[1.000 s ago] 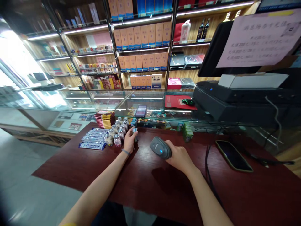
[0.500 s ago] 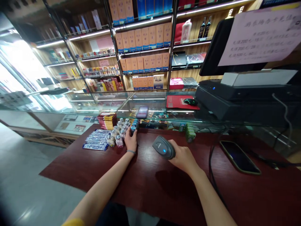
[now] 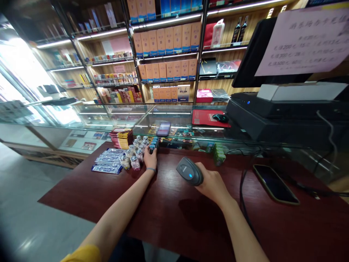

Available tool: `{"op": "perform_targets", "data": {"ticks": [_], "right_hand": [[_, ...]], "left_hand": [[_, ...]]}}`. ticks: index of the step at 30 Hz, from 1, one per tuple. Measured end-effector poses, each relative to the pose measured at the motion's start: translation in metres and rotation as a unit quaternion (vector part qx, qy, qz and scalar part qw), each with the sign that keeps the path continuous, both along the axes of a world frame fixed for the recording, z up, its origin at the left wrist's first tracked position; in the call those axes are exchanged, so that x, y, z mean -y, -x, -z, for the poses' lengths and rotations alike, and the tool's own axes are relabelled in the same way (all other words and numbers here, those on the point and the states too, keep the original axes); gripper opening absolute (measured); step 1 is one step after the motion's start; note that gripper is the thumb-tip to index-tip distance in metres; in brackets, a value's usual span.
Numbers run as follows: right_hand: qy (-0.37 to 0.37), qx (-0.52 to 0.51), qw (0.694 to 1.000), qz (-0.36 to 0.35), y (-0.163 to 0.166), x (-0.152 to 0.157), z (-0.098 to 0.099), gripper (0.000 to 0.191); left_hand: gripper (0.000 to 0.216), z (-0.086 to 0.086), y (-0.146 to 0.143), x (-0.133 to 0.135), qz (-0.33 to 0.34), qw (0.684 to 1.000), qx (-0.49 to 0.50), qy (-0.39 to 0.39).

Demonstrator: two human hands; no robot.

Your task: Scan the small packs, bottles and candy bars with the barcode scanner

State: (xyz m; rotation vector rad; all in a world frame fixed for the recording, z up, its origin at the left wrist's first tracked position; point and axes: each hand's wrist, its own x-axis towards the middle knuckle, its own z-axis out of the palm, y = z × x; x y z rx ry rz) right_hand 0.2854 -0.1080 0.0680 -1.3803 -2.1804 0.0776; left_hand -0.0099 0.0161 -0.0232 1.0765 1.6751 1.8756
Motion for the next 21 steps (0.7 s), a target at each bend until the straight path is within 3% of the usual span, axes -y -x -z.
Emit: {"op": "perform_targets", "data": {"ticks": [8, 14, 21], "right_hand": [[-0.006, 0.002, 1.0, -0.004, -0.001, -0.001, 0.003, 0.044], [-0.006, -0.043, 0.999, 0.01, -0.003, -0.003, 0.008, 0.039], [-0.034, -0.188, 0.974, 0.119, -0.016, -0.01, 0.014, 0.033]], "left_hand": [[0.053, 0.0, -0.001, 0.002, 0.011, 1.0, -0.019, -0.017], [0.071, -0.01, -0.006, 0.015, -0.008, 0.991, -0.121, -0.06], [0.059, -0.025, -0.022, 0.035, -0.008, 0.955, -0.249, -0.163]]}}
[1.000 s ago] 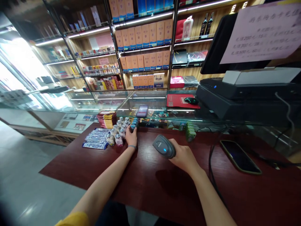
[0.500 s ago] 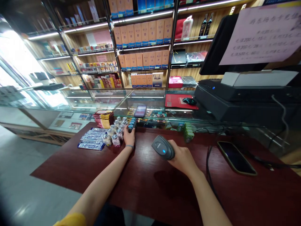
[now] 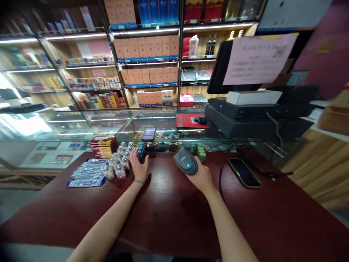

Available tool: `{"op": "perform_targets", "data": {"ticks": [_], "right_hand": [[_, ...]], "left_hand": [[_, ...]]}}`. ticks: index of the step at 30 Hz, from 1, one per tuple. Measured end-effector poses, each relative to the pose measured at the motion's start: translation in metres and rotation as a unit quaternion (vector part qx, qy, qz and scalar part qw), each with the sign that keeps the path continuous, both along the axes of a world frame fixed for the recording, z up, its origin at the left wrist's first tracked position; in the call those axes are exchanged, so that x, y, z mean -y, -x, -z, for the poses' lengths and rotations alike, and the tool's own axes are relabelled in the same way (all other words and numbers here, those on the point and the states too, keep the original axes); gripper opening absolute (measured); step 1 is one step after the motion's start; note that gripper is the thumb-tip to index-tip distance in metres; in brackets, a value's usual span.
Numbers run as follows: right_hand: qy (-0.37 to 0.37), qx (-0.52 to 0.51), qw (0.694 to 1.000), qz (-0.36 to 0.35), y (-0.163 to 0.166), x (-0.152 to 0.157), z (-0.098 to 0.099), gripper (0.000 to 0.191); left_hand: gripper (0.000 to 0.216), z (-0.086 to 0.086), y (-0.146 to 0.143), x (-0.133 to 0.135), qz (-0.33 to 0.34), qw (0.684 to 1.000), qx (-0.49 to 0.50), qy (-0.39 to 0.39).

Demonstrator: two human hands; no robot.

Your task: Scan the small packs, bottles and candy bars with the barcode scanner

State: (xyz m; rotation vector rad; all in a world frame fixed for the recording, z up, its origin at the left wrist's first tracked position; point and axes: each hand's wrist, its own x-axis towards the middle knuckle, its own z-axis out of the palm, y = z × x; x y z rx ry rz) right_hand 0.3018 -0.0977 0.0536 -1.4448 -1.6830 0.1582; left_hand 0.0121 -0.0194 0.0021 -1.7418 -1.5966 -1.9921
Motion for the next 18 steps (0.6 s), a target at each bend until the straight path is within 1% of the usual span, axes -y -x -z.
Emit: {"op": "perform_targets", "data": {"ticks": [3, 5, 8, 11, 13, 15, 18], "right_hand": [[-0.035, -0.048, 0.997, 0.054, -0.014, -0.007, 0.0, 0.045], [-0.058, -0.078, 0.991, 0.087, -0.024, -0.01, -0.002, 0.049], [-0.079, -0.115, 0.983, 0.117, -0.038, -0.013, -0.005, 0.044], [-0.083, -0.135, 0.979, 0.125, -0.049, -0.013, -0.008, 0.044], [-0.088, -0.153, 0.976, 0.126, -0.054, -0.013, -0.009, 0.045], [-0.091, -0.171, 0.973, 0.128, -0.058, -0.012, -0.009, 0.04], [-0.085, -0.187, 0.968, 0.142, -0.061, -0.012, -0.008, 0.034]], "left_hand": [[0.053, -0.005, -0.018, 0.004, 0.044, 0.998, -0.032, -0.024], [0.053, -0.008, -0.034, 0.002, 0.084, 0.995, -0.044, -0.026], [0.051, -0.01, -0.062, -0.005, 0.144, 0.988, -0.053, -0.015], [0.048, -0.01, -0.09, -0.016, 0.194, 0.979, -0.053, 0.011], [0.047, -0.008, -0.11, -0.023, 0.23, 0.972, -0.05, 0.031], [0.048, -0.004, -0.129, -0.031, 0.259, 0.963, -0.049, 0.051], [0.05, 0.002, -0.158, -0.045, 0.285, 0.954, -0.054, 0.076]]}}
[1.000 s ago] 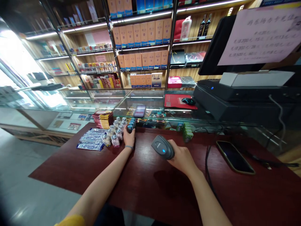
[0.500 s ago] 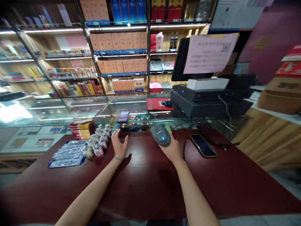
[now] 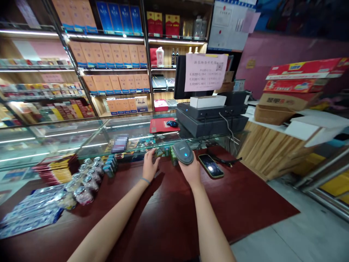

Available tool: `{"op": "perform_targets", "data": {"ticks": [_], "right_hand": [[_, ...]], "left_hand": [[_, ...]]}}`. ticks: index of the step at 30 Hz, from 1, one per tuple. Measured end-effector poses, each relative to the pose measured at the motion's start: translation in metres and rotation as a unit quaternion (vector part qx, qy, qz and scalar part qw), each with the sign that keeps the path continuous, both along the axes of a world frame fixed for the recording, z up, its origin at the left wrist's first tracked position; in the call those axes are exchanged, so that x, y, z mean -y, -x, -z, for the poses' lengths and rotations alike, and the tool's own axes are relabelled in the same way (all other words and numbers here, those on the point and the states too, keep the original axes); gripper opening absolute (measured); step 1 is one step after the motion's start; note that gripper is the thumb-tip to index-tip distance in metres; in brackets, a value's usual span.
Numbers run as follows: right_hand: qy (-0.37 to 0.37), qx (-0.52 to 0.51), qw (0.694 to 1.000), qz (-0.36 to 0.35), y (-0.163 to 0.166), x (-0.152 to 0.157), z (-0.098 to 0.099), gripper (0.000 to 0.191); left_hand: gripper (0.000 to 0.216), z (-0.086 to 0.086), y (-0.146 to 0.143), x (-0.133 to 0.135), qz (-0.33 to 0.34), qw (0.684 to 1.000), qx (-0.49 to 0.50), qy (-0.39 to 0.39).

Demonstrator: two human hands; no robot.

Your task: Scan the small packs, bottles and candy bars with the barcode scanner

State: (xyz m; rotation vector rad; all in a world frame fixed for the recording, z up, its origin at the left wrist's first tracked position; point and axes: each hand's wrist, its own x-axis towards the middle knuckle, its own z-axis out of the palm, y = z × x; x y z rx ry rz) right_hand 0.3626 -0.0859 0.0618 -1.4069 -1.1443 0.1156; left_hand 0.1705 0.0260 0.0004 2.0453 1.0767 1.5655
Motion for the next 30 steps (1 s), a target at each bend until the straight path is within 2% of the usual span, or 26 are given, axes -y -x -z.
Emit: {"op": "perform_targets", "data": {"ticks": [6, 11, 14, 17, 23, 30], "right_hand": [[-0.025, -0.011, 1.0, -0.003, -0.002, -0.001, 0.001, 0.039], [-0.026, -0.009, 0.999, 0.025, -0.002, -0.003, 0.002, 0.045], [-0.019, -0.019, 0.999, 0.019, 0.001, -0.002, 0.0, 0.043], [-0.014, -0.032, 0.999, 0.001, 0.003, 0.0, -0.003, 0.042], [-0.008, -0.024, 1.0, 0.008, 0.003, 0.001, 0.0, 0.045], [-0.005, -0.031, 1.0, 0.0, 0.0, 0.001, 0.004, 0.042]], "left_hand": [[0.063, 0.01, -0.044, -0.028, 0.013, 0.997, -0.058, 0.043], [0.068, 0.014, -0.051, -0.032, -0.009, 0.988, -0.146, 0.054], [0.067, 0.015, -0.052, -0.029, -0.02, 0.982, -0.186, 0.041], [0.063, 0.014, -0.052, -0.027, -0.016, 0.984, -0.175, 0.025], [0.045, 0.013, -0.049, -0.024, 0.02, 0.996, -0.083, -0.009], [0.026, 0.009, -0.044, -0.021, 0.047, 0.992, -0.114, -0.017]]}}
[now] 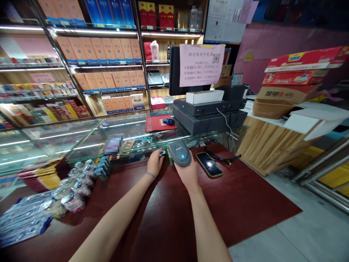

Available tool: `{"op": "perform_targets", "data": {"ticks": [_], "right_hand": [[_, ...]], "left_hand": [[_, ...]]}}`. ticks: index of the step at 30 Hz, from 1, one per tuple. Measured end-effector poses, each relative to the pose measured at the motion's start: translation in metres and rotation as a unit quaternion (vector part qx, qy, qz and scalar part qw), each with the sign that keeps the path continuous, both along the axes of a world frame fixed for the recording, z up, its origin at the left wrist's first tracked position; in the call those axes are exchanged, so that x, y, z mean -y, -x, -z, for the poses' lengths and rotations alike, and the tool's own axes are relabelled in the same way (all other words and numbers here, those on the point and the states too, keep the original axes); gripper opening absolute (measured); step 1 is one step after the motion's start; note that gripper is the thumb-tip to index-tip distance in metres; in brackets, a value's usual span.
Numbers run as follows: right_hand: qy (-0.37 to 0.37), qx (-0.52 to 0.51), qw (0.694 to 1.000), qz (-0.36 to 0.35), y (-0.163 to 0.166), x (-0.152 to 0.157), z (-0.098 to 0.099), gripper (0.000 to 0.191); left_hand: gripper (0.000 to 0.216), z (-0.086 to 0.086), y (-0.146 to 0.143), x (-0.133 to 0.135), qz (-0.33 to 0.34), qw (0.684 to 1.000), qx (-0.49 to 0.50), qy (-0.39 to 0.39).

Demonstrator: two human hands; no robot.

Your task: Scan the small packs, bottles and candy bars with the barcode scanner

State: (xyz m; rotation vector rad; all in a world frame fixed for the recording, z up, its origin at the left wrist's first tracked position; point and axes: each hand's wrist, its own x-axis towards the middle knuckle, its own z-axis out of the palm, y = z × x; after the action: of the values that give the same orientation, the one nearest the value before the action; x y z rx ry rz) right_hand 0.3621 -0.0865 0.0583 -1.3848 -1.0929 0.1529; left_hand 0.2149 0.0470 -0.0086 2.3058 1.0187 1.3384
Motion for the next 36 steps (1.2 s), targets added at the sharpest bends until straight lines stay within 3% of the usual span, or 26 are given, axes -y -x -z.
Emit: {"op": "perform_targets", "data": {"ticks": [6, 11, 18, 22, 26, 29, 32, 36], "right_hand": [[-0.001, -0.005, 1.0, 0.002, 0.003, 0.001, -0.007, 0.039], [0.003, 0.001, 1.0, -0.003, 0.005, 0.001, -0.008, 0.037], [-0.003, 0.052, 0.998, 0.024, 0.015, 0.003, -0.008, 0.04], [-0.003, 0.066, 0.998, 0.025, 0.027, 0.006, -0.008, 0.048], [0.028, 0.099, 0.992, -0.067, 0.05, 0.01, -0.005, 0.059], [0.096, 0.168, 0.969, -0.151, 0.074, 0.017, -0.001, 0.059], [0.136, 0.276, 0.923, -0.232, 0.095, 0.024, 0.002, 0.058], [0.131, 0.37, 0.852, -0.346, 0.111, 0.031, 0.001, 0.066]], "left_hand": [[0.013, -0.004, 0.003, 0.003, -0.004, 1.0, 0.004, 0.018], [0.017, -0.005, 0.018, 0.018, -0.015, 0.986, 0.15, 0.07], [0.035, -0.013, 0.082, 0.05, -0.059, 0.897, 0.394, 0.192], [0.041, -0.023, 0.134, 0.064, -0.052, 0.817, 0.495, 0.291], [0.041, -0.031, 0.185, 0.082, 0.011, 0.735, 0.565, 0.376], [0.035, -0.032, 0.213, 0.093, 0.037, 0.702, 0.58, 0.412], [0.026, -0.031, 0.228, 0.097, 0.03, 0.683, 0.598, 0.419], [0.028, -0.029, 0.235, 0.093, 0.041, 0.663, 0.63, 0.403]]}}
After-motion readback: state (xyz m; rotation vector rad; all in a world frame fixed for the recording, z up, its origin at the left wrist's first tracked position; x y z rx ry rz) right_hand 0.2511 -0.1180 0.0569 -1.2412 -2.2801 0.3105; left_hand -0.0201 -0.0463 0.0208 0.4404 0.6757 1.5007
